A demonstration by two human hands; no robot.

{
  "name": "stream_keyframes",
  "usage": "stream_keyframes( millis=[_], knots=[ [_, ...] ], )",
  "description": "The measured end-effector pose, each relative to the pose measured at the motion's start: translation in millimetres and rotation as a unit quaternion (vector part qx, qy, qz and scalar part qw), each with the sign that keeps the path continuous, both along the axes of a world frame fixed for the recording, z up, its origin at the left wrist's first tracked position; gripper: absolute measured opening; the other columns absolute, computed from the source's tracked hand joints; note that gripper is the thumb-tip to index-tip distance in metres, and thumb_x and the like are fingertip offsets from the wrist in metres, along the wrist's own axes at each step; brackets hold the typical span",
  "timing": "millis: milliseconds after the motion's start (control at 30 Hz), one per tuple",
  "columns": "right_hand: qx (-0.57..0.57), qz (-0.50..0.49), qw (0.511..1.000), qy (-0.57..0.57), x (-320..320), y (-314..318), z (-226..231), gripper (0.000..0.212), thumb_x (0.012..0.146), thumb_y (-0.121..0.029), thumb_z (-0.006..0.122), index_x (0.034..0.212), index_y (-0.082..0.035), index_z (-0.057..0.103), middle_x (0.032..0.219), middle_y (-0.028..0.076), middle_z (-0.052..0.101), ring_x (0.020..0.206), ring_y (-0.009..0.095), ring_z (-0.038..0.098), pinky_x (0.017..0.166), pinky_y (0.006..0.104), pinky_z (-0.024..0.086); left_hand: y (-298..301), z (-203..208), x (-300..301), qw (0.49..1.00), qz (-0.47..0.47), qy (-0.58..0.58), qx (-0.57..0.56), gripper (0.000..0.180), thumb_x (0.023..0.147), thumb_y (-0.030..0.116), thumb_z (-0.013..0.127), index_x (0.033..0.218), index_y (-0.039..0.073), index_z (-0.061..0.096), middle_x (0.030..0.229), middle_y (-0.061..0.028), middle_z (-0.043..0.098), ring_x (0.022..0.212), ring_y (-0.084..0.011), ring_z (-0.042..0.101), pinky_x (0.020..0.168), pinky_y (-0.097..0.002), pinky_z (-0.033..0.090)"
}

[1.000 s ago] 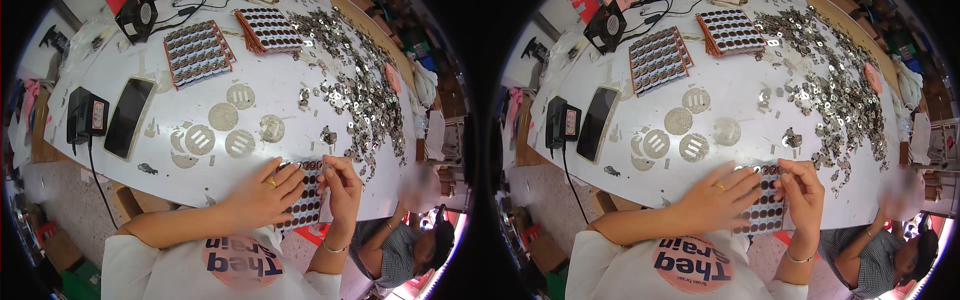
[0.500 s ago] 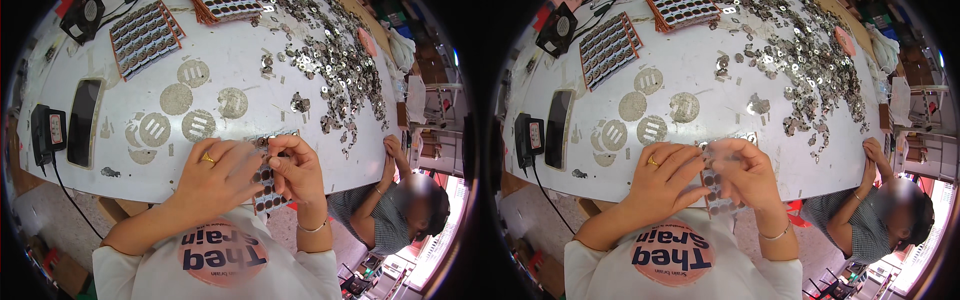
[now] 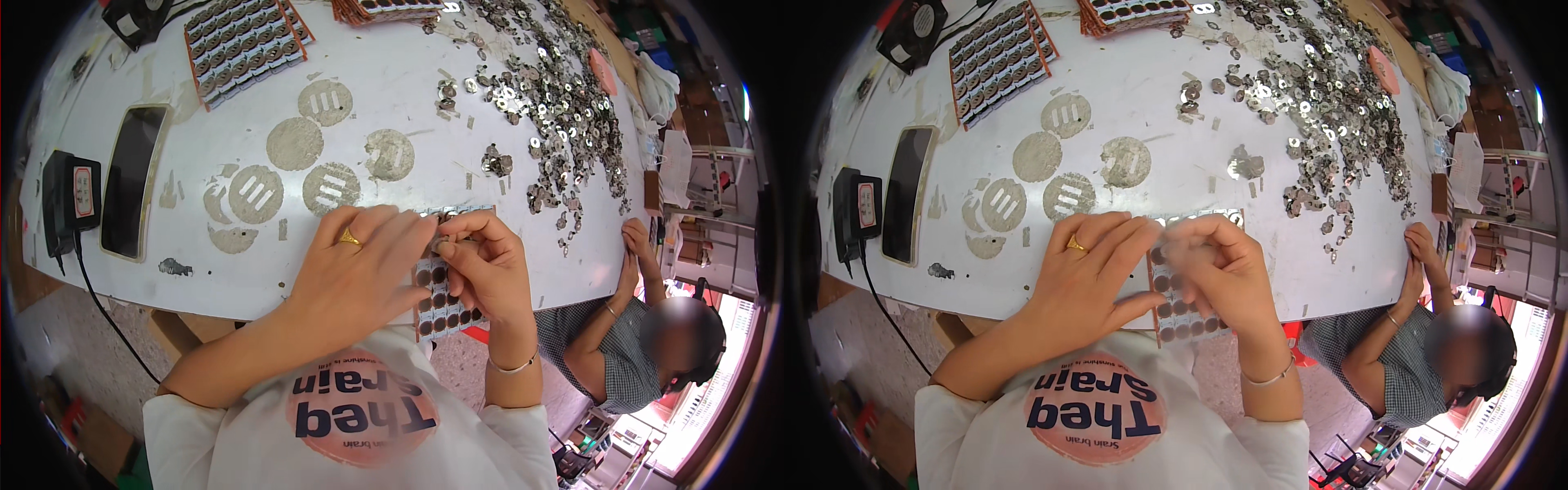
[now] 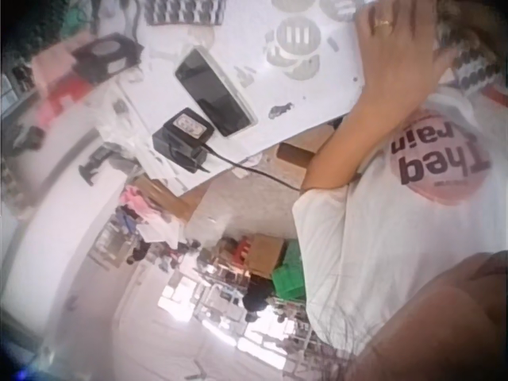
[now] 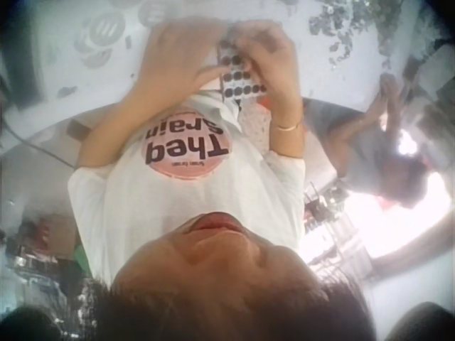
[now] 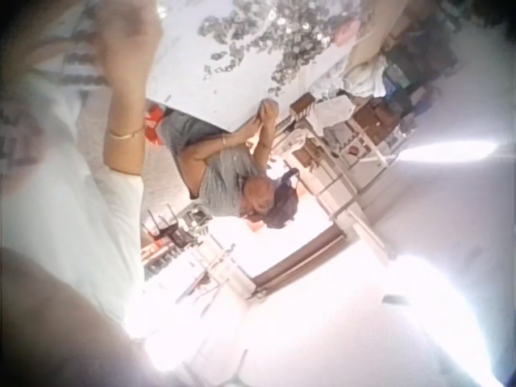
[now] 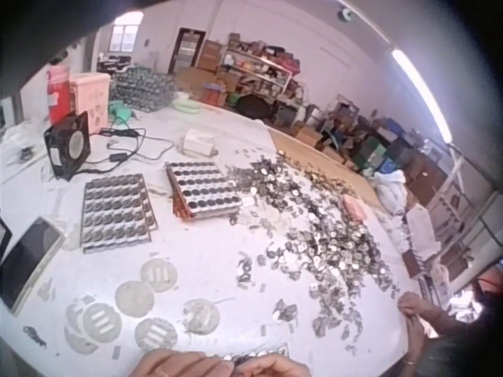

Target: The person picks up small metal components from a pile on the table and presses them one by one into the slots of a blister tray by hand.

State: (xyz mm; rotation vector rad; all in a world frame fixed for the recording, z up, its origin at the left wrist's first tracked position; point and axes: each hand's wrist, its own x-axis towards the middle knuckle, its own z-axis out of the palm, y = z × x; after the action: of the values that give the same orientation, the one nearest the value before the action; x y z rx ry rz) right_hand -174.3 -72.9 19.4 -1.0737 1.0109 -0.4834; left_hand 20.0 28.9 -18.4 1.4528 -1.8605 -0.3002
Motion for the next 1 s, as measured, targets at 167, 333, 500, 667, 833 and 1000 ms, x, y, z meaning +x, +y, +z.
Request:
stream_keyframes(
  millis=[167,333,500,667,833,1000],
  knots=[
    [-0.200,0.108,0.960,0.165,4,2,1,0.010,0.097,-0.001,0.073,0.106,-0.002,0.074,0.081,-0.002,0.071,0.063,0.001,0.058,0.053,0.0197,0.042,-3,4,0,1.000,-0.008,-0.018,0.018,0.081,0.079,0.037,0.087,0.144,0.001,0.054,0.143,-0.0132,0.060,0.132,-0.0309,0.053,0.110,-0.0508,0.037],
    [-0.220,0.126,0.954,0.162,1,1,-5,0.009,0.095,0.000,0.073,0.103,-0.004,0.075,0.083,-0.001,0.070,0.064,0.002,0.056,0.057,0.0214,0.044,-3,5,-1,0.997,-0.006,-0.040,0.066,0.075,0.080,0.042,0.085,0.138,0.002,0.060,0.148,-0.0106,0.057,0.135,-0.0288,0.050,0.113,-0.0498,0.034],
    [-0.286,0.136,0.935,0.158,-2,6,-9,0.016,0.094,0.000,0.075,0.109,-0.005,0.073,0.087,0.000,0.068,0.062,0.004,0.056,0.057,0.0222,0.045,-3,8,0,0.996,-0.007,-0.053,0.074,0.073,0.080,0.043,0.084,0.136,0.003,0.062,0.147,-0.0101,0.057,0.136,-0.0279,0.050,0.113,-0.0502,0.033],
    [-0.299,0.143,0.923,0.197,4,8,-2,0.018,0.091,0.000,0.078,0.107,-0.004,0.072,0.092,0.004,0.065,0.067,0.008,0.065,0.060,0.0257,0.049,-3,7,-2,0.995,-0.007,-0.053,0.083,0.073,0.080,0.044,0.084,0.135,0.002,0.062,0.148,-0.0105,0.057,0.137,-0.0279,0.049,0.114,-0.0523,0.032],
    [-0.308,0.184,0.912,0.197,-3,3,-1,0.018,0.091,-0.003,0.078,0.107,-0.004,0.069,0.095,0.009,0.067,0.072,0.019,0.070,0.065,0.0320,0.054,-4,8,-6,0.994,-0.008,-0.078,0.073,0.074,0.080,0.044,0.083,0.134,-0.002,0.064,0.146,-0.0131,0.059,0.144,-0.0289,0.046,0.118,-0.0585,0.029],
    [-0.289,0.207,0.900,0.253,5,8,7,0.018,0.093,-0.006,0.077,0.108,-0.004,0.067,0.098,0.012,0.068,0.077,0.027,0.071,0.068,0.0363,0.057,-2,6,-5,0.994,-0.008,-0.075,0.079,0.073,0.081,0.044,0.082,0.134,-0.003,0.064,0.146,-0.0136,0.059,0.146,-0.0292,0.044,0.119,-0.0611,0.027]
  ],
)
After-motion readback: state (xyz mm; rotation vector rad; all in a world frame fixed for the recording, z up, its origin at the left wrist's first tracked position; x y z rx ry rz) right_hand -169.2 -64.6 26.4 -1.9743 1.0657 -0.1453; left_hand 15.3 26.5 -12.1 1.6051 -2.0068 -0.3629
